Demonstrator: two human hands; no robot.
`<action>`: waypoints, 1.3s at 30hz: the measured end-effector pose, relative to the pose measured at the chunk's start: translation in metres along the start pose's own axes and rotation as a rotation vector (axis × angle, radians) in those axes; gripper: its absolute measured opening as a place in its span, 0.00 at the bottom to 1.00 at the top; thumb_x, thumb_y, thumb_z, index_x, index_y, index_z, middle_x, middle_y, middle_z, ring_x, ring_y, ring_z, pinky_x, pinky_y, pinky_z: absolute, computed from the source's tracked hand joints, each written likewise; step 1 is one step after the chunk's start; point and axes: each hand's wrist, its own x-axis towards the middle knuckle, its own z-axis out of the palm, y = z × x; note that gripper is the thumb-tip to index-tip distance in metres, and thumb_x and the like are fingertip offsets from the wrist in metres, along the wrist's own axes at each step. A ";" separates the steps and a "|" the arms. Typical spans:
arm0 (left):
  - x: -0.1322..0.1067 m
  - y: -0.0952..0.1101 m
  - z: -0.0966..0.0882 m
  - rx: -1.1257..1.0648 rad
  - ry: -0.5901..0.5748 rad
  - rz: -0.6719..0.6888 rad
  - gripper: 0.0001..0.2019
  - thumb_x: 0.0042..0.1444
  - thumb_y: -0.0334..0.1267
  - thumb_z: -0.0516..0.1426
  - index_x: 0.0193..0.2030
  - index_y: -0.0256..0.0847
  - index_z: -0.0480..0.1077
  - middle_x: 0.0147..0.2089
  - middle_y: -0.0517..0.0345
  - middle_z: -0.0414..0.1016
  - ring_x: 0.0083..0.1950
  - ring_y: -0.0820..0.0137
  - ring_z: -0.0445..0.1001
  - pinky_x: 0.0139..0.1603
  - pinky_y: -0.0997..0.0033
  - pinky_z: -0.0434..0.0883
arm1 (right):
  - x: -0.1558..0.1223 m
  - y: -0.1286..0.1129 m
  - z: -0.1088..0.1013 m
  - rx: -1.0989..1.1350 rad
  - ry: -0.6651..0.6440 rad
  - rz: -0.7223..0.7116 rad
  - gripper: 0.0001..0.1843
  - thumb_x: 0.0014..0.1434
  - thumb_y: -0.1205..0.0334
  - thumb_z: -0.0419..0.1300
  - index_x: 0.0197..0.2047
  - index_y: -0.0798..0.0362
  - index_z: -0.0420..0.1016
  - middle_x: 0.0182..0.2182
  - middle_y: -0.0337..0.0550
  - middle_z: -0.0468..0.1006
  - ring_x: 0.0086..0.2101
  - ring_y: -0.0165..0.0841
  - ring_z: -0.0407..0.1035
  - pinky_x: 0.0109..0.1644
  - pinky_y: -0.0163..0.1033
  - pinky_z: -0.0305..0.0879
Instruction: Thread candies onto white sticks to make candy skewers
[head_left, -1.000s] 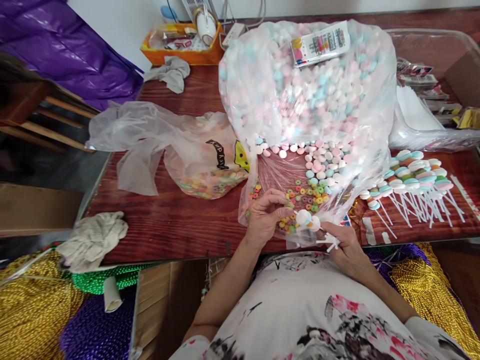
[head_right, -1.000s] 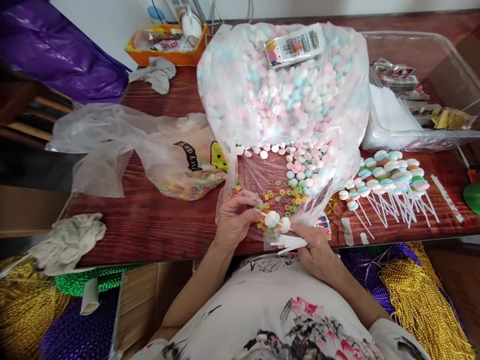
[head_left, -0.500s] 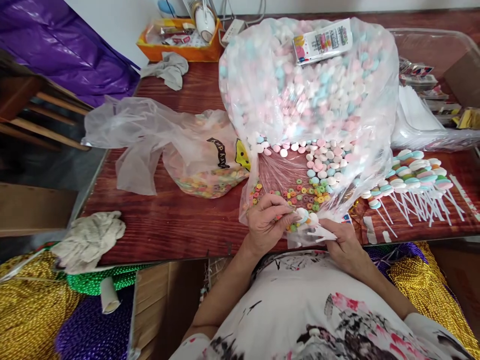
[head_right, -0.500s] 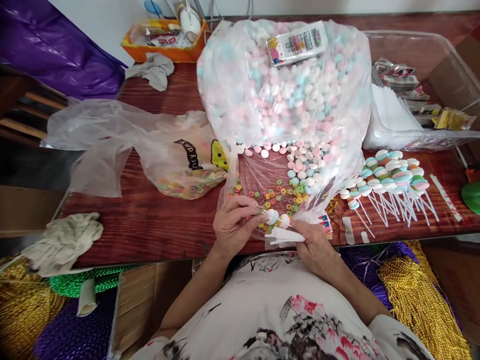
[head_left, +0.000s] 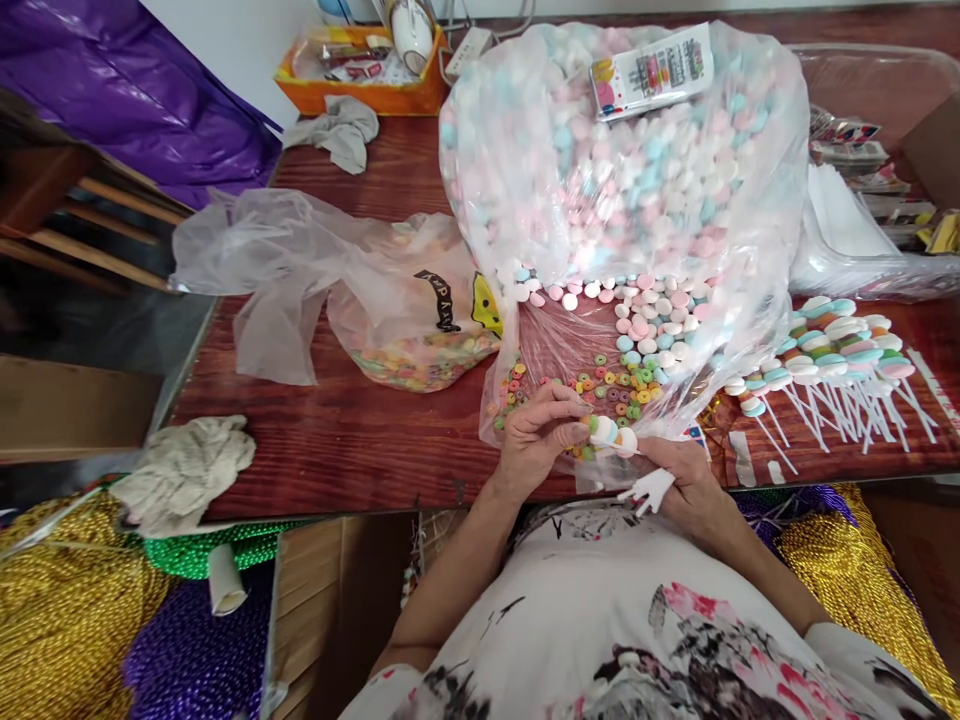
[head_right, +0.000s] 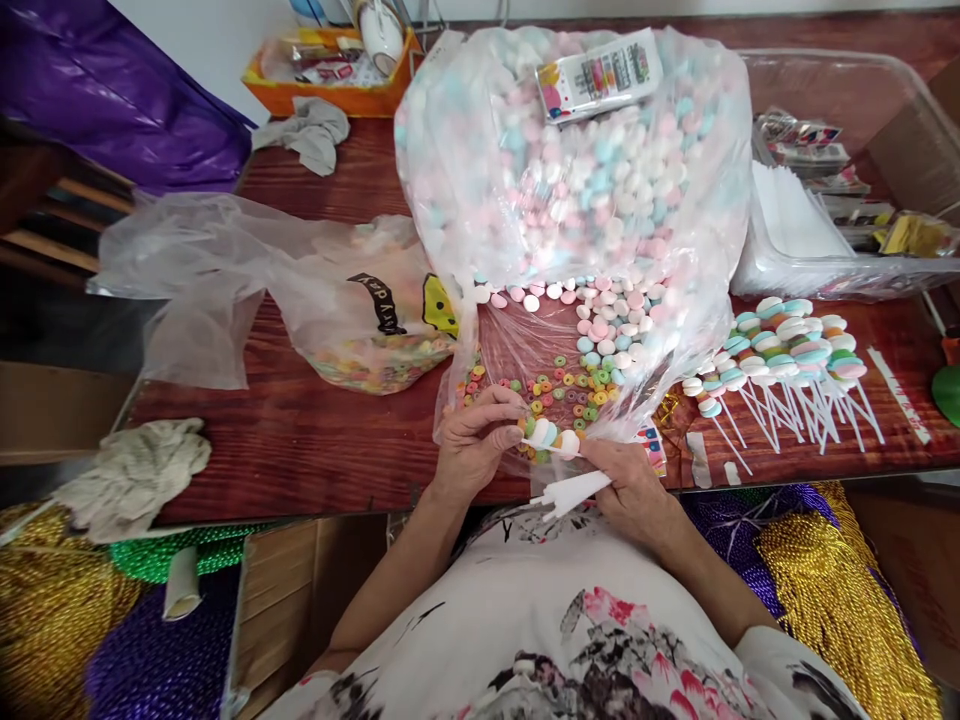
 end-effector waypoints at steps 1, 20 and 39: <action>0.000 0.000 0.001 -0.012 -0.014 -0.003 0.10 0.55 0.40 0.70 0.44 0.47 0.85 0.41 0.54 0.78 0.41 0.69 0.77 0.41 0.71 0.76 | -0.001 0.003 0.001 0.005 0.012 -0.040 0.14 0.69 0.70 0.54 0.51 0.53 0.79 0.28 0.41 0.78 0.26 0.33 0.69 0.33 0.36 0.63; -0.006 0.020 0.005 0.160 -0.404 0.185 0.09 0.65 0.42 0.62 0.45 0.41 0.82 0.33 0.53 0.78 0.34 0.70 0.77 0.36 0.71 0.75 | -0.016 0.026 -0.006 -0.171 -0.005 -0.296 0.13 0.71 0.68 0.52 0.53 0.53 0.75 0.24 0.37 0.69 0.23 0.32 0.61 0.28 0.38 0.53; -0.016 0.012 0.010 0.319 -0.025 0.300 0.16 0.61 0.25 0.63 0.52 0.46 0.82 0.50 0.52 0.85 0.49 0.67 0.84 0.52 0.67 0.81 | -0.007 0.008 -0.004 -0.259 -0.042 -0.064 0.15 0.62 0.73 0.52 0.47 0.55 0.76 0.28 0.43 0.79 0.26 0.34 0.69 0.31 0.38 0.58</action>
